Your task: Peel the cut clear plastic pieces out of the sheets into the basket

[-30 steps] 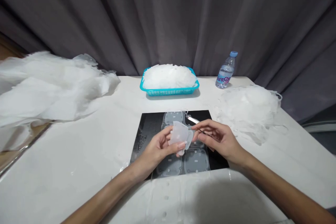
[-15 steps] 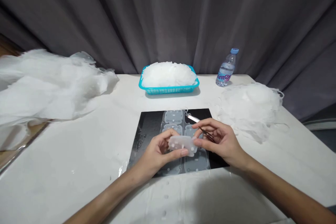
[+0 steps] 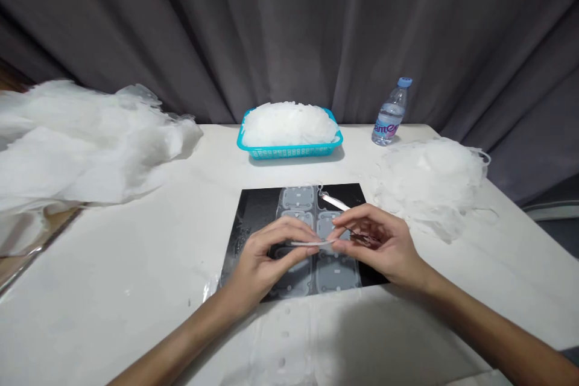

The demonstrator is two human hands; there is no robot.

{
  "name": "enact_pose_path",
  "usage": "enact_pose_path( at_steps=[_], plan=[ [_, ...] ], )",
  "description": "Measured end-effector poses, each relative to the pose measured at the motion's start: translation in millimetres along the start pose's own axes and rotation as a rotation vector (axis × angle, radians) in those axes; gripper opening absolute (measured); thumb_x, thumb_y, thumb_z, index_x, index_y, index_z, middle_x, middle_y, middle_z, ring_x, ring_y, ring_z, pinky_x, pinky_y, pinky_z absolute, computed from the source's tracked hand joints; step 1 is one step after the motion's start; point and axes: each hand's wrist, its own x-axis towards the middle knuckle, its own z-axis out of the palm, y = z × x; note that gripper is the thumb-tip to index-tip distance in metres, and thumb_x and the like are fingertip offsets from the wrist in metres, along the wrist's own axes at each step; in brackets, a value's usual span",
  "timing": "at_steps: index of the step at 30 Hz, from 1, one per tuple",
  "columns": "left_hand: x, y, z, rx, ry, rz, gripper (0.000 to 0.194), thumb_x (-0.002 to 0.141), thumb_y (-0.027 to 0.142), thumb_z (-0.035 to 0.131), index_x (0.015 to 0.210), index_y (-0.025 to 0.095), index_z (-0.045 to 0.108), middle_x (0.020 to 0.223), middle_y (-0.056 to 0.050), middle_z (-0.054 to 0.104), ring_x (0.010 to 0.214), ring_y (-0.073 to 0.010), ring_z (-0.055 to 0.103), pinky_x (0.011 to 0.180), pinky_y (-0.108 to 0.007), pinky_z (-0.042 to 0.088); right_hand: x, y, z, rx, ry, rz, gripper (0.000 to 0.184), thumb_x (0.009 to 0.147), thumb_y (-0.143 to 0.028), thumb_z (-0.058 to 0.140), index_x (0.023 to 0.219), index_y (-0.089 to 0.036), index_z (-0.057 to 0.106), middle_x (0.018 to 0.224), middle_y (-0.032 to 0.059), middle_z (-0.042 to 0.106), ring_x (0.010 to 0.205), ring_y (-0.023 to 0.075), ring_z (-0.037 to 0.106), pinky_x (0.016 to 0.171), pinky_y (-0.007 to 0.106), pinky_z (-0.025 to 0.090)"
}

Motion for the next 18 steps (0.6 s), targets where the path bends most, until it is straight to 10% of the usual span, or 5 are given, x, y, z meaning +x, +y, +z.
enact_pose_path(
  at_steps=[10,18],
  plan=[
    [-4,5,11.9,0.085,0.054,-0.097,0.012,0.098,0.018,0.074,0.105,0.025,0.067,0.095,0.002,0.071,0.088,-0.0117,0.069,0.082,-0.023,0.053,5,6,-1,-0.010,0.180,0.113,0.025,0.100,-0.041,0.071,0.120,-0.026,0.074,0.083,-0.0017,0.057,0.056,0.0071,0.039,0.049,0.022,0.034],
    [-3,8,-0.6,0.172,0.156,0.060,0.014,0.100,0.013,0.069,0.105,0.026,0.072,0.096,0.000,0.067,0.088,-0.0124,0.064,0.079,-0.025,0.051,8,10,4,0.021,0.148,0.151,0.025,0.099,-0.045,0.071,0.104,-0.021,0.075,0.092,0.0018,0.056,0.062,0.0091,0.040,0.052,0.024,0.033]
  ],
)
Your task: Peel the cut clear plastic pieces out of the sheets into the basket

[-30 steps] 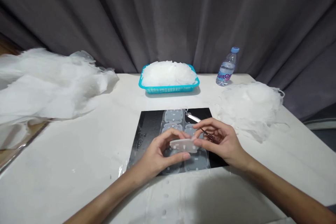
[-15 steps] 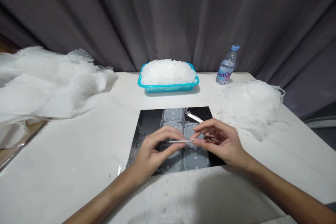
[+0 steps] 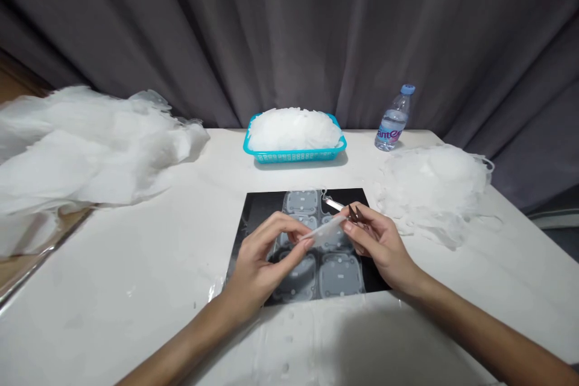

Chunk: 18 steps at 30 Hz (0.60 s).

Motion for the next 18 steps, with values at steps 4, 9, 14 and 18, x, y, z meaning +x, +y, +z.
enact_pose_path(
  at_steps=[4,9,14,18],
  plan=[
    [0.5,1.8,0.1,0.022,-0.007,0.013,0.015,0.100,0.012,0.070,0.106,0.025,0.073,0.096,0.000,0.068,0.089,-0.0129,0.065,0.080,-0.025,0.051,-0.7,-3.6,-0.3,-0.060,0.001,-0.109,0.023,0.093,-0.040,0.078,0.112,-0.027,0.081,0.112,0.0047,0.060,0.078,0.0120,0.054,0.064,0.025,0.046],
    [1.0,3.9,0.1,0.042,-0.022,0.030,0.012,0.100,0.013,0.069,0.103,0.024,0.072,0.095,-0.001,0.068,0.088,-0.0135,0.066,0.079,-0.025,0.052,-2.1,-2.7,0.9,-0.055,-0.006,-0.201,0.009,0.091,-0.032,0.082,0.099,-0.031,0.084,0.098,0.0035,0.066,0.092,0.0167,0.064,0.077,0.029,0.054],
    [-0.8,3.3,0.8,0.040,-0.046,0.022,0.013,0.101,0.014,0.069,0.106,0.025,0.071,0.100,-0.001,0.066,0.093,-0.0143,0.064,0.084,-0.027,0.051,-2.8,-3.1,1.4,-0.040,-0.013,-0.193,0.007,0.091,-0.033,0.082,0.093,-0.027,0.080,0.096,0.0027,0.067,0.090,0.0162,0.065,0.076,0.028,0.054],
    [-5.1,0.9,7.6,-0.012,-0.086,-0.034,0.022,0.097,0.018,0.076,0.114,0.026,0.066,0.105,-0.001,0.067,0.098,-0.0159,0.064,0.089,-0.029,0.051,-5.1,-2.5,4.3,0.039,-0.017,-0.110,0.014,0.100,-0.038,0.071,0.099,-0.024,0.067,0.094,-0.0015,0.063,0.055,0.0055,0.049,0.050,0.022,0.039]
  ],
)
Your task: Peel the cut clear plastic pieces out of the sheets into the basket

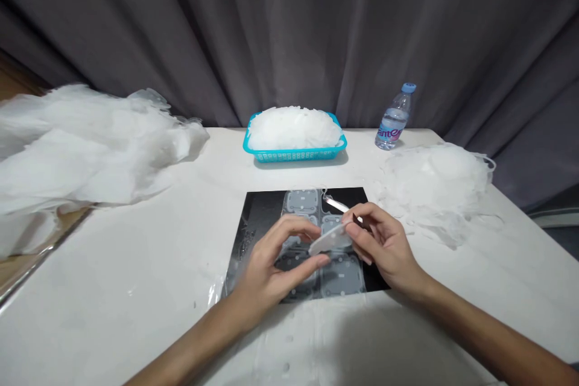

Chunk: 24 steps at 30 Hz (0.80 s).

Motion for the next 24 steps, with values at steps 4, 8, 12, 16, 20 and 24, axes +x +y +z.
enact_pose_path(
  at_steps=[4,8,12,16,20,24],
  plan=[
    [-1,0,2.7,0.022,0.049,-0.009,0.010,0.101,0.014,0.069,0.103,0.024,0.066,0.094,0.001,0.066,0.087,-0.0130,0.063,0.080,-0.025,0.049,-4,1,2,0.034,-0.068,0.061,0.017,0.104,-0.041,0.064,0.103,-0.025,0.060,0.101,-0.0017,0.060,0.050,0.0024,0.040,0.047,0.022,0.032],
    [2,3,-3.2,0.091,0.086,0.051,0.012,0.099,0.011,0.070,0.100,0.022,0.070,0.093,0.000,0.066,0.085,-0.0124,0.063,0.077,-0.024,0.050,-4,2,-2,-0.071,-0.065,0.042,0.022,0.096,-0.040,0.076,0.111,-0.027,0.066,0.108,0.0017,0.065,0.062,0.0078,0.047,0.054,0.023,0.039],
    [1,3,-7.0,0.148,0.057,0.102,0.016,0.097,0.008,0.071,0.105,0.022,0.072,0.094,-0.001,0.067,0.086,-0.0120,0.065,0.078,-0.023,0.051,-2,5,-3,-0.176,-0.051,-0.064,0.022,0.092,-0.038,0.081,0.112,-0.029,0.076,0.104,0.0035,0.067,0.071,0.0120,0.054,0.060,0.025,0.044],
    [-2,2,-7.1,0.166,0.039,0.121,0.021,0.097,0.007,0.071,0.109,0.023,0.073,0.096,-0.001,0.067,0.088,-0.0130,0.066,0.079,-0.024,0.052,0,6,-1,-0.152,-0.044,-0.146,0.008,0.092,-0.034,0.081,0.097,-0.027,0.081,0.093,0.0044,0.069,0.081,0.0170,0.062,0.067,0.029,0.051],
    [0,6,-4.1,0.102,0.059,0.065,0.015,0.099,0.011,0.070,0.105,0.025,0.072,0.096,-0.001,0.066,0.089,-0.0129,0.066,0.081,-0.024,0.053,2,3,-1,-0.105,-0.028,-0.120,0.005,0.092,-0.031,0.081,0.093,-0.027,0.081,0.091,0.0039,0.071,0.081,0.0158,0.065,0.067,0.028,0.053],
    [-4,8,2.7,0.041,0.060,-0.021,0.007,0.105,0.020,0.061,0.108,0.024,0.066,0.102,-0.002,0.071,0.097,-0.0162,0.070,0.086,-0.027,0.056,2,6,0,0.016,-0.090,0.066,0.018,0.086,-0.038,0.086,0.090,-0.023,0.076,0.088,0.0015,0.072,0.072,0.0135,0.065,0.064,0.027,0.055]
  ],
)
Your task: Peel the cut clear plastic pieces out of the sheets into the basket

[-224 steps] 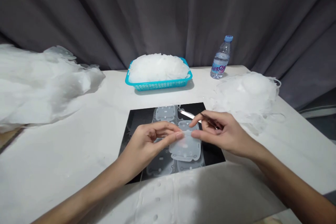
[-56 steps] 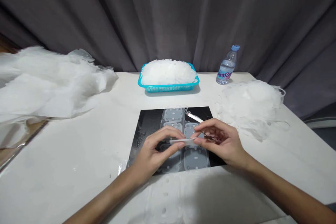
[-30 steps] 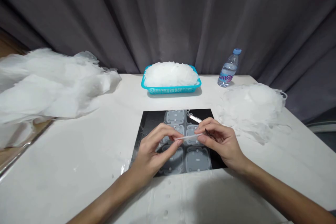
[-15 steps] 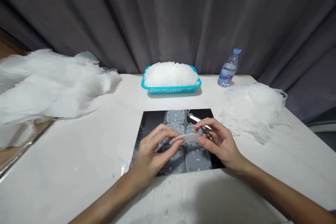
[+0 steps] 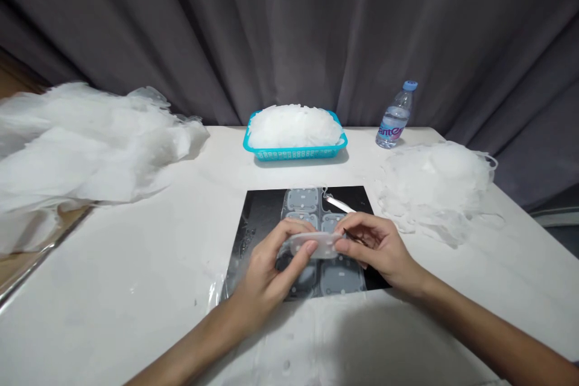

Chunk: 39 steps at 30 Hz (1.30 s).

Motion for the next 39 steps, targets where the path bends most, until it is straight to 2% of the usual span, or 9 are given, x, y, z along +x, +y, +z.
enact_pose_path(
  at_steps=[3,7,11,16,23,26,29,31,39],
  plan=[
    [-7,-4,3.9,-0.088,0.014,-0.148,0.005,0.107,0.029,0.060,0.109,0.024,0.060,0.099,-0.001,0.072,0.076,-0.0135,0.073,0.065,-0.023,0.058,1,5,-2,0.016,-0.074,0.101,0.027,0.083,-0.043,0.089,0.089,-0.022,0.073,0.081,-0.0011,0.068,0.063,0.0112,0.060,0.059,0.025,0.051],
    [-13,-8,3.8,-0.141,0.009,-0.236,0.010,0.105,0.032,0.063,0.105,0.023,0.058,0.097,0.001,0.070,0.046,-0.0063,0.064,0.044,-0.018,0.053,7,4,-16,-0.177,-0.046,0.024,0.028,0.097,-0.050,0.073,0.105,-0.024,0.078,0.099,0.0043,0.072,0.084,0.0164,0.066,0.074,0.029,0.055],
    [-11,-4,1.7,0.042,0.013,-0.079,0.005,0.102,0.025,0.067,0.101,0.022,0.065,0.094,-0.001,0.075,0.052,-0.0070,0.065,0.052,-0.018,0.056,20,4,-46,-0.639,0.116,-0.123,0.043,0.107,-0.053,0.053,0.134,-0.026,0.072,0.115,0.0098,0.065,0.103,0.0231,0.065,0.093,0.038,0.055],
    [-9,-3,-0.2,0.255,0.039,0.127,0.001,0.103,0.020,0.065,0.104,0.021,0.066,0.089,-0.001,0.077,0.069,-0.0115,0.072,0.064,-0.020,0.058,32,29,-86,-1.067,0.300,-0.099,0.054,0.106,-0.052,0.045,0.147,-0.020,0.062,0.122,0.0145,0.054,0.096,0.0263,0.063,0.094,0.046,0.056],
    [-11,-6,-3.3,0.263,0.025,0.156,0.007,0.102,0.019,0.068,0.109,0.021,0.066,0.094,0.000,0.077,0.078,-0.0128,0.073,0.069,-0.021,0.056,38,51,-101,-1.110,0.297,-0.127,0.050,0.102,-0.037,0.047,0.148,-0.018,0.055,0.113,0.0127,0.055,0.099,0.0272,0.065,0.094,0.046,0.058],
    [-9,-5,-3.1,0.151,0.034,-0.056,0.008,0.103,0.030,0.069,0.103,0.022,0.069,0.089,0.001,0.074,0.068,-0.0119,0.068,0.063,-0.022,0.053,39,53,-99,-1.087,0.306,-0.150,0.041,0.100,-0.037,0.051,0.136,-0.020,0.058,0.115,0.0132,0.058,0.104,0.0290,0.066,0.095,0.047,0.058],
    [1,-8,-4.4,-0.141,-0.030,-0.369,0.029,0.105,0.047,0.062,0.095,0.021,0.067,0.073,0.003,0.066,0.051,-0.0099,0.055,0.049,-0.022,0.045,41,54,-97,-1.058,0.337,-0.173,0.028,0.098,-0.036,0.055,0.121,-0.020,0.055,0.113,0.0135,0.058,0.094,0.0273,0.067,0.084,0.046,0.061],
    [9,-11,-7.9,-0.309,-0.077,-0.447,0.036,0.105,0.052,0.057,0.095,0.019,0.065,0.070,0.003,0.062,0.050,-0.0098,0.054,0.051,-0.022,0.046,42,54,-95,-1.050,0.338,-0.200,0.021,0.098,-0.034,0.055,0.114,-0.021,0.053,0.110,0.0128,0.057,0.091,0.0264,0.067,0.081,0.045,0.061],
    [37,-31,-39.6,-0.155,0.079,-0.316,0.038,0.098,0.052,0.069,0.115,0.019,0.062,0.091,-0.002,0.073,0.066,-0.0137,0.064,0.070,-0.027,0.055,44,55,-83,-1.079,0.212,-0.306,0.019,0.104,-0.024,0.043,0.116,-0.023,0.058,0.115,0.0133,0.063,0.110,0.0295,0.065,0.099,0.050,0.057]
  ],
)
